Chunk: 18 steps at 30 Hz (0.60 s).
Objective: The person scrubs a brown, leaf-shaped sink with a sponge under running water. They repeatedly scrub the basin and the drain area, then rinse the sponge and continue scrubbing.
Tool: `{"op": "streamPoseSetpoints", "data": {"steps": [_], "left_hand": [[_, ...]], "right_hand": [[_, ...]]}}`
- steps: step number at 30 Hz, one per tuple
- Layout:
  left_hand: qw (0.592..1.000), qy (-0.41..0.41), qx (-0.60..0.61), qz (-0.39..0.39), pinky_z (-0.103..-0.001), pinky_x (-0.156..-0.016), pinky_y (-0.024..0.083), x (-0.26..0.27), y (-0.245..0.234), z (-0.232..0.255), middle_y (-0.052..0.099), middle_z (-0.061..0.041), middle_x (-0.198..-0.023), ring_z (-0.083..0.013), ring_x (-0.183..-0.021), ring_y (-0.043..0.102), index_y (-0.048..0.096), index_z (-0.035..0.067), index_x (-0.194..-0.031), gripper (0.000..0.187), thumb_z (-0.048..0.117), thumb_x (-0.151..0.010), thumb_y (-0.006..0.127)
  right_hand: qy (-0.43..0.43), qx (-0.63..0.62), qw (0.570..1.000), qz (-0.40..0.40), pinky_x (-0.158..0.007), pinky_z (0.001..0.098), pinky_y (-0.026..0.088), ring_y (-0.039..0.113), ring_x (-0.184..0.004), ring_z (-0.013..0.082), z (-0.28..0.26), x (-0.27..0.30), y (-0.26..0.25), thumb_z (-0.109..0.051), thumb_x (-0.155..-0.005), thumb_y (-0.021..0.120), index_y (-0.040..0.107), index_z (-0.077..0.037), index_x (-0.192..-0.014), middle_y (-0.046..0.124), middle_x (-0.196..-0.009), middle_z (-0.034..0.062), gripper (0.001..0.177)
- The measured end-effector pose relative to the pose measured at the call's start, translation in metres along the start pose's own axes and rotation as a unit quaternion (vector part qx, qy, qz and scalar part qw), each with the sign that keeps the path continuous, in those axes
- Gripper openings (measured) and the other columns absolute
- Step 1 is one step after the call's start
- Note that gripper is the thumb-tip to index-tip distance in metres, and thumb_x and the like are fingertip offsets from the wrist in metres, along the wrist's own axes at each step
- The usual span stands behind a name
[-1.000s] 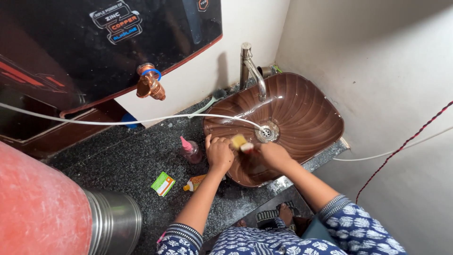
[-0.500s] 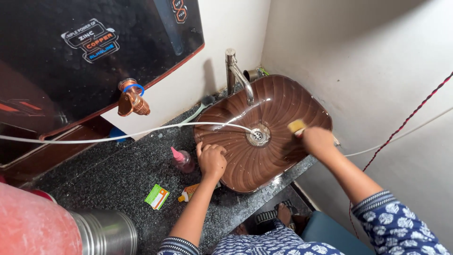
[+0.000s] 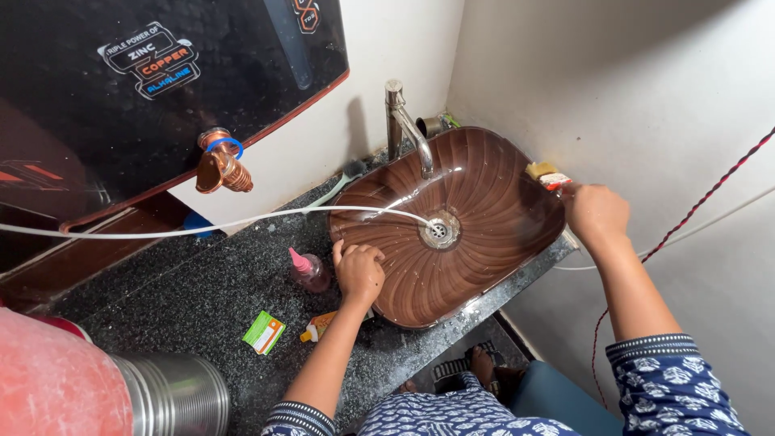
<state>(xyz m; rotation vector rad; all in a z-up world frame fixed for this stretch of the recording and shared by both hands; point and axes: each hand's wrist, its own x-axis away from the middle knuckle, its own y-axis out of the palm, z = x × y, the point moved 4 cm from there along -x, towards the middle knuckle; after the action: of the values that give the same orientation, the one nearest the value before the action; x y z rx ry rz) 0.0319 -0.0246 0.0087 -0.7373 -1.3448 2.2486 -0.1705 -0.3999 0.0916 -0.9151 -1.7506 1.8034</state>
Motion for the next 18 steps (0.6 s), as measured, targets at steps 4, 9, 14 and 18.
{"op": "streamPoseSetpoints", "data": {"steps": [4, 9, 14, 18], "left_hand": [[1.000, -0.005, -0.003, -0.001, -0.045, -0.121, 0.021, 0.000, 0.000, 0.000, 0.076, -0.004, -0.094, -0.0221, -0.099, 0.065, 0.080, 0.013, -0.082, 0.020, 0.002, -0.082, 0.063], [1.000, -0.009, -0.009, -0.003, -0.045, -0.121, 0.021, 0.000, 0.001, 0.000, 0.077, -0.003, -0.094, -0.0220, -0.099, 0.065, 0.080, 0.013, -0.081, 0.021, 0.002, -0.082, 0.062], [1.000, -0.003, -0.008, 0.003, -0.045, -0.121, 0.022, 0.002, 0.000, 0.001, 0.076, -0.003, -0.093, -0.0215, -0.098, 0.066, 0.080, 0.013, -0.080, 0.020, 0.002, -0.082, 0.063], [1.000, -0.005, -0.018, -0.005, -0.045, -0.121, 0.022, 0.002, 0.001, 0.001, 0.076, -0.003, -0.092, -0.0215, -0.098, 0.066, 0.080, 0.013, -0.080, 0.020, 0.002, -0.082, 0.063]], "right_hand": [[0.008, -0.038, 0.998, -0.045, -0.077, 0.0450, 0.057, 0.072, -0.093, 0.0333, 0.011, 0.003, -0.001, -0.035, -0.098, 0.061, 0.078, -0.031, -0.118, 0.078, -0.101, 0.0109, 0.027], [0.020, -0.040, 0.998, -0.037, -0.077, 0.0459, 0.057, 0.072, -0.093, 0.0338, 0.015, 0.005, -0.011, -0.037, -0.101, 0.061, 0.078, -0.033, -0.122, 0.077, -0.102, 0.0109, 0.027], [-0.023, -0.098, 0.994, -0.052, -0.081, 0.0457, 0.057, 0.072, -0.094, 0.0341, -0.002, 0.010, 0.005, -0.033, -0.097, 0.062, 0.079, -0.031, -0.117, 0.077, -0.105, 0.0099, 0.026], [-0.036, -0.119, 0.988, -0.093, -0.079, 0.0468, 0.057, 0.072, -0.093, 0.0347, -0.001, 0.018, 0.002, -0.040, -0.096, 0.064, 0.075, -0.033, -0.122, 0.076, -0.101, 0.0113, 0.029]]}}
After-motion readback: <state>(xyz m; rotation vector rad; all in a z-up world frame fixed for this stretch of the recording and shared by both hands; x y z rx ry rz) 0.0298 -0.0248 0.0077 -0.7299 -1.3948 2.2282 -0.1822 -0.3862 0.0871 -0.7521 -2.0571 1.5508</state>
